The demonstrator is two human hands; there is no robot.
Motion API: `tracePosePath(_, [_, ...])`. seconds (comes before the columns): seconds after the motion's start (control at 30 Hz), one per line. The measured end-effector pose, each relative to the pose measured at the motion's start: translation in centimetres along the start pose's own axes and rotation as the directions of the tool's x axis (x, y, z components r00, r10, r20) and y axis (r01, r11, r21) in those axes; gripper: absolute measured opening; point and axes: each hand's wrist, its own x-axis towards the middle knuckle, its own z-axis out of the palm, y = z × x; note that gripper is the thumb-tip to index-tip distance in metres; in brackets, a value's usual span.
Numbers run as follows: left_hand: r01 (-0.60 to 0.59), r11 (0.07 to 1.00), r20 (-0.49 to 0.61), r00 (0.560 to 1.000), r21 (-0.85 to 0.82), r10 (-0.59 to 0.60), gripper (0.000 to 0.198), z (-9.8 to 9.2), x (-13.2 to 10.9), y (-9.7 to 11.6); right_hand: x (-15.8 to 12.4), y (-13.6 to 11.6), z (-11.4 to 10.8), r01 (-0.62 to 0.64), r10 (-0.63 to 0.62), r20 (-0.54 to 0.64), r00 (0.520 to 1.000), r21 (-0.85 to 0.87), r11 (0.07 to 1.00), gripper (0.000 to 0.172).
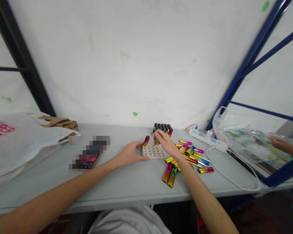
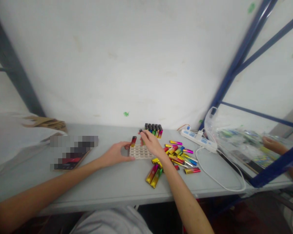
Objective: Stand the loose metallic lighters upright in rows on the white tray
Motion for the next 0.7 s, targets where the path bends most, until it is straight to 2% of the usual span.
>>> tracePosePath(0.1, [-0.01, 1.0, -0.002, 1.0, -0.008, 0.01, 0.072, 0.11, 0.04, -0.14, -0.25, -0.23, -0.07, 0.116, -0.112, 0.033, 0.993, -0.145, 0.983, 0.036])
tracePosePath(0.17, [-0.019, 1.0, 0.0, 1.0, -0.015, 0.019, 0.073, 0.15, 0.05, -0.15, -0.34, -0.33, -0.08, 0.169, -0.18, -0.02, 0.984, -0.254, 0.952, 0.034])
tracePosePath(0.23, [-0.023, 1.0, 0.003, 1.0, -0.018, 0.023, 0.072, 0.15, 0.05, -0.12, -0.37, -0.32, -0.06, 0.156, -0.188, -0.066, 0.98, -0.333, 0.93, 0.035])
tracePosePath(0.4, [-0.015, 1.0, 0.006, 1.0, -0.023, 0.016, 0.066, 0.0, 0.0, 0.15, -0.46, -0.17, -0.02, 0.054, -0.048, 0.027, 0.998, -0.272, 0.961, 0.035])
tracePosePath(0.6, [-0.004, 0.999, 0.009, 1.0, -0.034, 0.005, 0.067, -0.11, -0.07, 0.25, -0.66, -0.27, -0.39, 0.079, -0.04, 0.173, 0.984, -0.223, 0.972, 0.035])
tracePosePath(0.7, [-0.011, 0.999, 0.003, 1.0, -0.033, 0.011, 0.069, -0.01, -0.09, 0.07, -0.68, -0.37, -0.52, 0.119, -0.055, 0.237, 0.97, -0.265, 0.957, 0.037])
